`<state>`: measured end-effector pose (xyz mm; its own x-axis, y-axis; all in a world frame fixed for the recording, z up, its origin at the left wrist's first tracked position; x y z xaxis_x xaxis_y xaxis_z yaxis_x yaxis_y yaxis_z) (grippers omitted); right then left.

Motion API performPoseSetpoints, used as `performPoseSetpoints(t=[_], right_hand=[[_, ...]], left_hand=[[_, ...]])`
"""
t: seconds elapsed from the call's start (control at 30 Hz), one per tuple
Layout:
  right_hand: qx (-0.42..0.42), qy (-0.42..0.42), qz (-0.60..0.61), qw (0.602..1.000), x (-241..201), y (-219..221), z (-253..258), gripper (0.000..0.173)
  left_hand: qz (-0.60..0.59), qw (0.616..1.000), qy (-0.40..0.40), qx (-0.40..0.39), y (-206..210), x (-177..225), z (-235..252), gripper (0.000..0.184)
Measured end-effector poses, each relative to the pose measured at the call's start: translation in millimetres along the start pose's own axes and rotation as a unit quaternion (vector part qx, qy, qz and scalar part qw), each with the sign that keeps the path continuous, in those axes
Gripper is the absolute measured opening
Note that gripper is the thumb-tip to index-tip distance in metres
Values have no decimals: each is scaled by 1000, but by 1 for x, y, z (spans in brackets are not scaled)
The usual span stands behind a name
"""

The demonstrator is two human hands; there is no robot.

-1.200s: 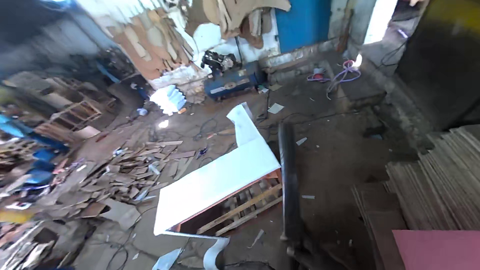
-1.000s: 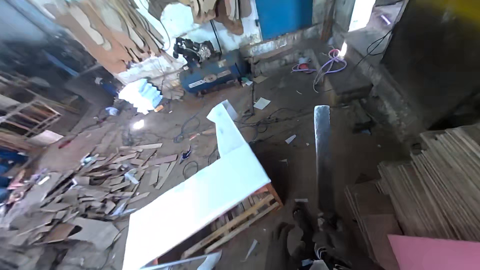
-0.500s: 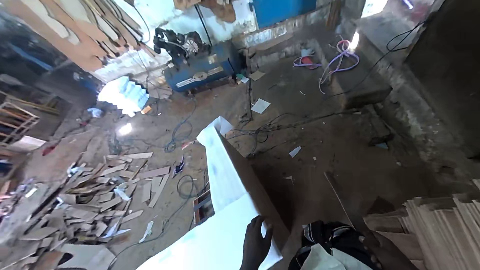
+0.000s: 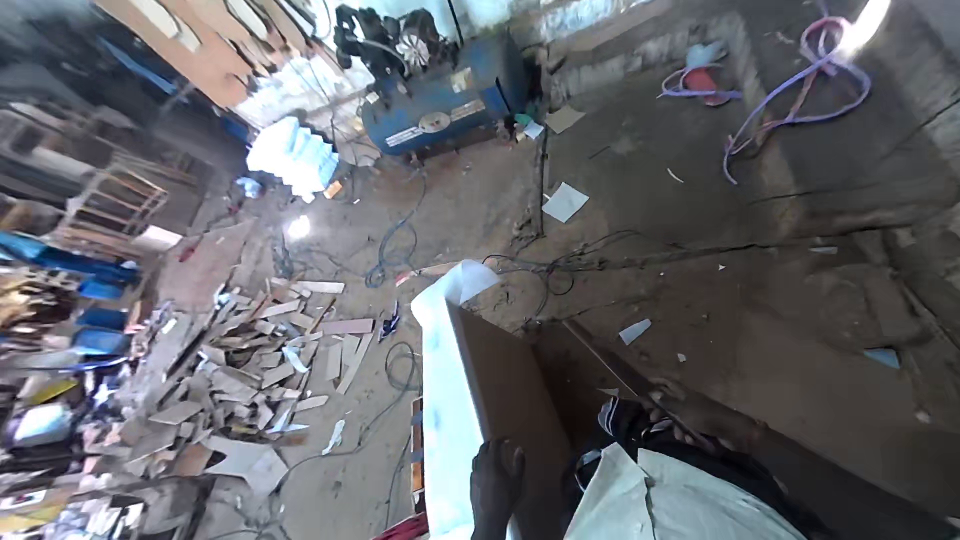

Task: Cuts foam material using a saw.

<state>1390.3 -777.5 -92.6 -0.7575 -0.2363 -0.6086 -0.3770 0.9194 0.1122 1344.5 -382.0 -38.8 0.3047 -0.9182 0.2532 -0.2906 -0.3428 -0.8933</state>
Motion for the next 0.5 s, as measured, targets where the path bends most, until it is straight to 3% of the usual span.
performPoseSetpoints(t=[0.1,0.27,0.5], right_hand=[[-58,3,-28,998,-73,-17,44,60],[-83,42,-49,994,-155,-18,126,55],[-97,94,-70,988,-236,-6,198,55]], left_hand=[[139,990,20,12,-25,20,62,49],[331,934,68,-118,-47,13,205,69],[368,853,342,-141,-96,-16,388,43]])
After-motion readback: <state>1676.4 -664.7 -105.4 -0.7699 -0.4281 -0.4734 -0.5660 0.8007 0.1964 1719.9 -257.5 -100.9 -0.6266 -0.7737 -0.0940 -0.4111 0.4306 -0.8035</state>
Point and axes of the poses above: each hand's wrist, its own z-axis towards the middle knuckle, its own y-axis out of the palm, x = y × z, the point moved 4 cm from there along z, towards the middle knuckle, and after that the axes turned 1 degree about y, right-handed, at the moved point
